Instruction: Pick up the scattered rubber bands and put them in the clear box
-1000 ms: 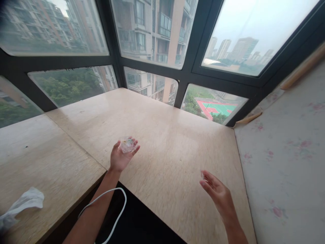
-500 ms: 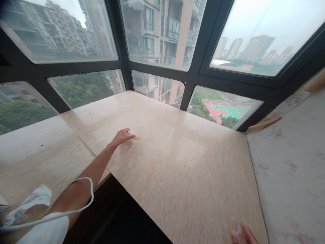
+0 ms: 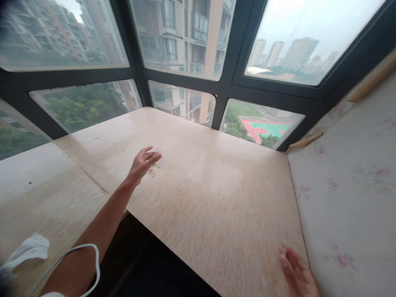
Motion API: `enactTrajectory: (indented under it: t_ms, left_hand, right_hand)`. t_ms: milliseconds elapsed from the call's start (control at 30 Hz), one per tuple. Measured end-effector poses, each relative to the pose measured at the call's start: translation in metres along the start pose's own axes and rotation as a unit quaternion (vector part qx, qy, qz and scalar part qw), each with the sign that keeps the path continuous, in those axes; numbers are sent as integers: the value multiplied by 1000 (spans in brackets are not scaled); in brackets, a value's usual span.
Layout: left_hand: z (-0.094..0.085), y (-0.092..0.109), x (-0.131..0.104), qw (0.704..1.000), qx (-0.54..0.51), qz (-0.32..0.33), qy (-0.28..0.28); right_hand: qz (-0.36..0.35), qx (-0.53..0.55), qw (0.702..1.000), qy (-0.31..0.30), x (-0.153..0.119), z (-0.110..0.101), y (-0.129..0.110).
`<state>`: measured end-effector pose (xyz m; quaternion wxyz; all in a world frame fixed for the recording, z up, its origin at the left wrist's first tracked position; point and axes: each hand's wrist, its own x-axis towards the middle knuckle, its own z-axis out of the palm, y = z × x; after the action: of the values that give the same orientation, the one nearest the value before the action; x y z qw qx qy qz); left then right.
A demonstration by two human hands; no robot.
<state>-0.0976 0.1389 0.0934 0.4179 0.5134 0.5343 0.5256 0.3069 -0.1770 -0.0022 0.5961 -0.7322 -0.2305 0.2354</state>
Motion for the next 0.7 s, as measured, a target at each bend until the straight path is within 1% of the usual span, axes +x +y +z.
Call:
enactTrajectory:
  t_ms: [100,167,233,333,433,500,567,633,700]
  left_hand:
    - [47,-3,-29,987,-135,-38,-84]
    - [80,-9,-50,971,-180,-64,-144]
    - [112,-18,-74,956,-193,-85,-202]
    - [158,-31,-113,928,-201,-100,-298]
    - [201,-40,-150,899,-196,-82,-382]
    - [224,-44,-169,888,-178,-57,-419]
    - [242,-46,-180,881,-145,-28,-449]
    - [254,-47,-185,876,-98,3,-472]
    - [262,-48,-185,872,-59,38,-484]
  right_hand:
    - [-3,90,996,10,3,13,-24]
    - [-5,139,990,-5,11,18,-37]
    - [7,193,981,-18,24,21,-45]
    - [108,261,958,-42,49,21,-50]
    - [201,321,924,-52,72,21,-49]
    - [241,355,902,-56,83,24,-49]
    - [266,389,880,-55,92,26,-52]
    - [280,417,863,-53,101,29,-56]
    - [289,433,852,-54,109,32,-60]
